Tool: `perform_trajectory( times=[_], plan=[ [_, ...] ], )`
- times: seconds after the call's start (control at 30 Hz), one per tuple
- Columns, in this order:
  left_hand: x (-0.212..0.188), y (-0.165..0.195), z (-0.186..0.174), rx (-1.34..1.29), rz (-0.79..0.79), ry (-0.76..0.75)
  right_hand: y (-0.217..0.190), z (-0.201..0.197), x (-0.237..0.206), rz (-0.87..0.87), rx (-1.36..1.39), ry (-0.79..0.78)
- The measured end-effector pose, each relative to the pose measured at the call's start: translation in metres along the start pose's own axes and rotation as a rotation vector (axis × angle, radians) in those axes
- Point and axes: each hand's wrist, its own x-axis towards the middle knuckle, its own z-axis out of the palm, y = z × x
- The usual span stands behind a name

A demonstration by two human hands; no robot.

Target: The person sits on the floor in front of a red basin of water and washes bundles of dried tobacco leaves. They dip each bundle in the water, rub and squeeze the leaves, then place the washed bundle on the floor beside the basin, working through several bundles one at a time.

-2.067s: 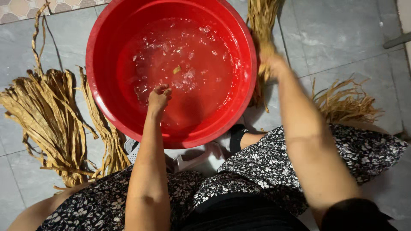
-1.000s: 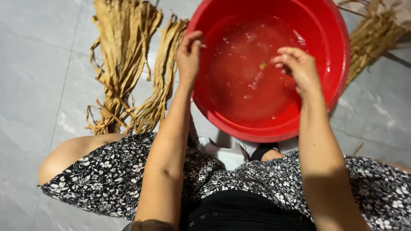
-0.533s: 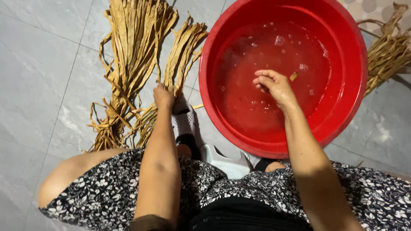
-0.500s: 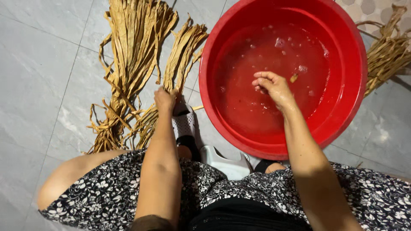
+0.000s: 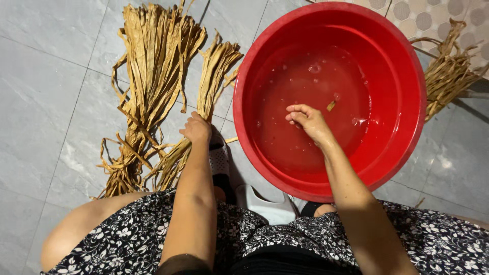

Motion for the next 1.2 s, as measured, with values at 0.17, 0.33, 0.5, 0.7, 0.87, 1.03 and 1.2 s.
perform_trajectory(
  times=[0.17, 0.33, 0.5, 0.7, 0.87, 1.03, 1.2],
  plan=[
    [0.021, -0.007, -0.015, -0.15, -0.002, 0.042, 0.003, -0.001, 0.004, -0.015, 0.014, 0.009],
    [0.045, -0.012, -0.06, -0.268, 0.081, -0.077, 0.002, -0.001, 0.01, -0.113, 0.022, -0.001],
    [0.067, -0.006, -0.12, -0.325, 0.138, -0.104, -0.007, 0.001, 0.011, -0.081, -0.027, 0.034],
    [0.084, 0.004, -0.207, -0.154, 0.386, -0.003, -0.031, 0.011, -0.001, -0.191, -0.034, 0.012],
    [0.047, 0.014, -0.305, -0.122, 0.681, 0.091, -0.066, 0.027, -0.024, -0.492, -0.242, 0.176],
    [-0.047, 0.027, -0.383, 0.12, 0.811, 0.137, -0.109, 0.043, -0.054, -0.965, -0.513, 0.44],
    [-0.131, 0.063, -0.421, 0.126, 1.182, 0.045, -0.133, 0.059, -0.079, -1.015, -0.713, 0.464]
  ],
)
